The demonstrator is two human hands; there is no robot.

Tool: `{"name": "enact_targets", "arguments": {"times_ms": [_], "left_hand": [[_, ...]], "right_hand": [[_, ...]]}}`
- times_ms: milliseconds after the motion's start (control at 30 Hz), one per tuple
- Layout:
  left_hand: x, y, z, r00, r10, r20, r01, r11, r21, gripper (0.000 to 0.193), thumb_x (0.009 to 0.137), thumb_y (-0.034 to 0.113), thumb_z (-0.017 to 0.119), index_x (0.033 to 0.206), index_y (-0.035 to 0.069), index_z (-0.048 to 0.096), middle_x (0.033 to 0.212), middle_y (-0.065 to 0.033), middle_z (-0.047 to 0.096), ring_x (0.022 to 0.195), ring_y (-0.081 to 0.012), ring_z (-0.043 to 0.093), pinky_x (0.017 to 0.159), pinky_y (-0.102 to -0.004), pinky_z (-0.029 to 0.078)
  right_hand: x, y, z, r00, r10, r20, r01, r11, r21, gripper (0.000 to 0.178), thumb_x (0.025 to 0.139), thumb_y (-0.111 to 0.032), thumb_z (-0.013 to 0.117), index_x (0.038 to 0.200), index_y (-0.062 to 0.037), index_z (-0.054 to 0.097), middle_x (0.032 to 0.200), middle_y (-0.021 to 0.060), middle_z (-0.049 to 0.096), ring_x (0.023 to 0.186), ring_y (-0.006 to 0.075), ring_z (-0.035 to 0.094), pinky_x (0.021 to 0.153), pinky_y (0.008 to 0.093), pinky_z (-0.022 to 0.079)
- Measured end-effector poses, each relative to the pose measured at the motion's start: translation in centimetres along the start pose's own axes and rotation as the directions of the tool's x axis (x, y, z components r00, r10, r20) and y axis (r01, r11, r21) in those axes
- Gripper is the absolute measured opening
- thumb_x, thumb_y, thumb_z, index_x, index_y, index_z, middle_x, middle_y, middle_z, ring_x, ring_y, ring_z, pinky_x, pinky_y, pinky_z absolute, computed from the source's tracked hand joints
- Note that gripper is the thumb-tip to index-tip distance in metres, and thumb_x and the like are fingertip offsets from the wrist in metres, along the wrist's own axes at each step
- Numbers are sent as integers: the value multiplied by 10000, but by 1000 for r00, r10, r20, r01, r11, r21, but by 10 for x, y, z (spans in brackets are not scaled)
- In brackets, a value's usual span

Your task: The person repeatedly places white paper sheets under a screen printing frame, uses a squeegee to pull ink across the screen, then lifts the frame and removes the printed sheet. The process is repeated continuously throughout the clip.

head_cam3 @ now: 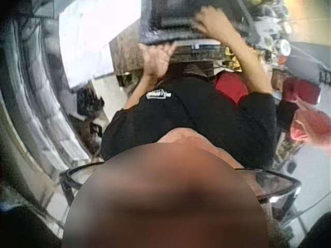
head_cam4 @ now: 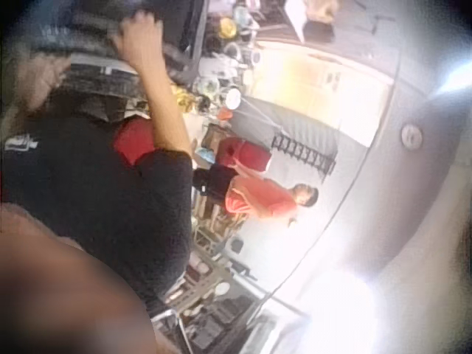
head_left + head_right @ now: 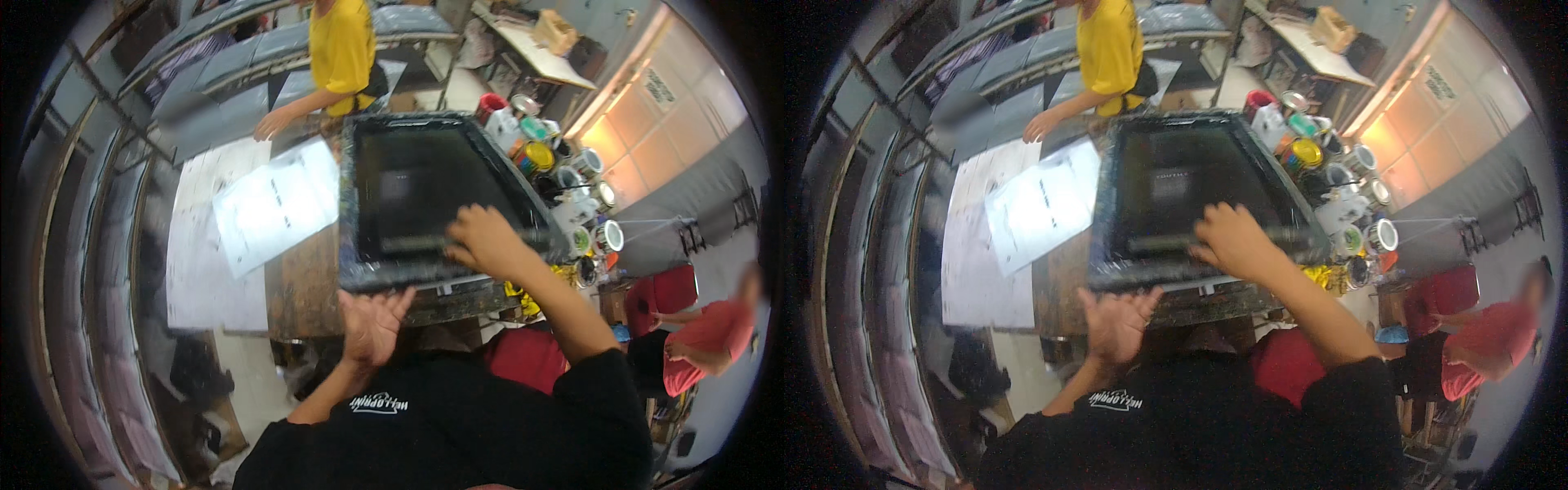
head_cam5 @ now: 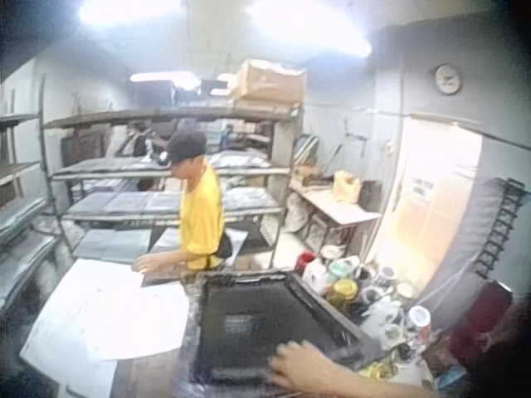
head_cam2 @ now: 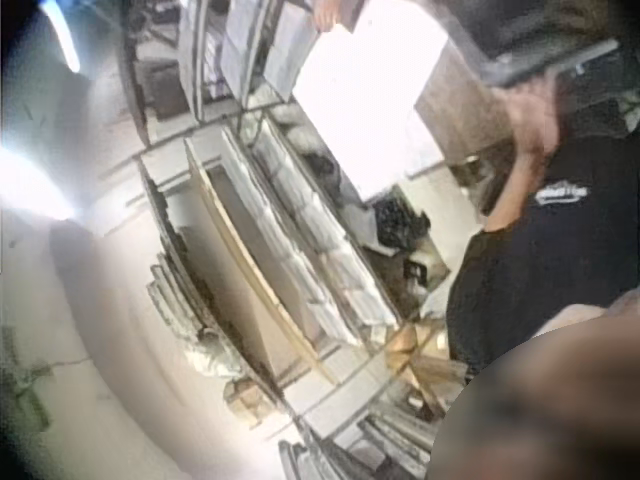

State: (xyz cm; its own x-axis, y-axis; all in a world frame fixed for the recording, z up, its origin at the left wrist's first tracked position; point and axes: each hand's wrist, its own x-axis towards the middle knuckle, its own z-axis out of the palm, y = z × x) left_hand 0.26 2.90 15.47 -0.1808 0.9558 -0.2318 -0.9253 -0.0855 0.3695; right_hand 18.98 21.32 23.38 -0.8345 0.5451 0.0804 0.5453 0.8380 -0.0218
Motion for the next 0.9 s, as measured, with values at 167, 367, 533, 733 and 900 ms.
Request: {"name": "enact_targets", "arguments": {"times_ms": [167, 367, 533, 733, 900], "left_hand": [[11, -50, -145, 866, -337, -370, 401, 910, 110, 1129, 871, 845, 431, 1543, -32, 199, 1521, -280, 347, 1395, -405, 417, 1176, -496, 376], [33, -61, -141, 760, -330, -561, 493, 854, 166, 1215, 828, 914, 381, 1599, 10, 131, 1595, -266, 283, 1437, -418, 371, 1203, -520, 300], [29, -64, -134, 673, -288, -681, 525, 835, 165, 1170, 856, 896, 361, 1598, 17, 145, 1564, -252, 357, 1424, -415, 397, 1142, -493, 387], [22, -53, -111, 676, -236, -698, 508, 836, 209, 1094, 881, 887, 302, 1567, 37, 258, 1513, -213, 454, 1348, -384, 499, 1105, -504, 425], [3, -63, -116, 699, -109, -707, 441, 844, 306, 1042, 905, 861, 293, 1556, 48, 254, 1500, -214, 457, 1312, -378, 533, 1068, -524, 460]], "right_hand": [[-77, -19, 176, 988, 92, 127, -135, 911, 390, 355, 899, -426, 698, 1096, -131, 704, 1009, 99, 641, 967, 323, 607, 814, 457, 514], [-50, -6, 237, 997, 73, -29, -65, 975, 211, 538, 733, -271, 821, 1205, -81, 643, 1073, 106, 638, 978, 316, 607, 822, 450, 521], [103, 91, 266, 987, 51, -152, -42, 997, 63, 552, 774, -275, 792, 1260, -85, 613, 1086, 115, 616, 1010, 319, 607, 823, 447, 529], [279, 219, 257, 1000, 21, 18, -24, 976, 214, 453, 943, -543, 600, 1076, -115, 666, 991, 142, 700, 961, 360, 689, 780, 487, 563], [319, 258, 261, 996, -2, -91, 15, 990, 143, 443, 966, -561, 550, 1104, -158, 675, 984, 129, 709, 974, 344, 691, 768, 507, 562]]}}
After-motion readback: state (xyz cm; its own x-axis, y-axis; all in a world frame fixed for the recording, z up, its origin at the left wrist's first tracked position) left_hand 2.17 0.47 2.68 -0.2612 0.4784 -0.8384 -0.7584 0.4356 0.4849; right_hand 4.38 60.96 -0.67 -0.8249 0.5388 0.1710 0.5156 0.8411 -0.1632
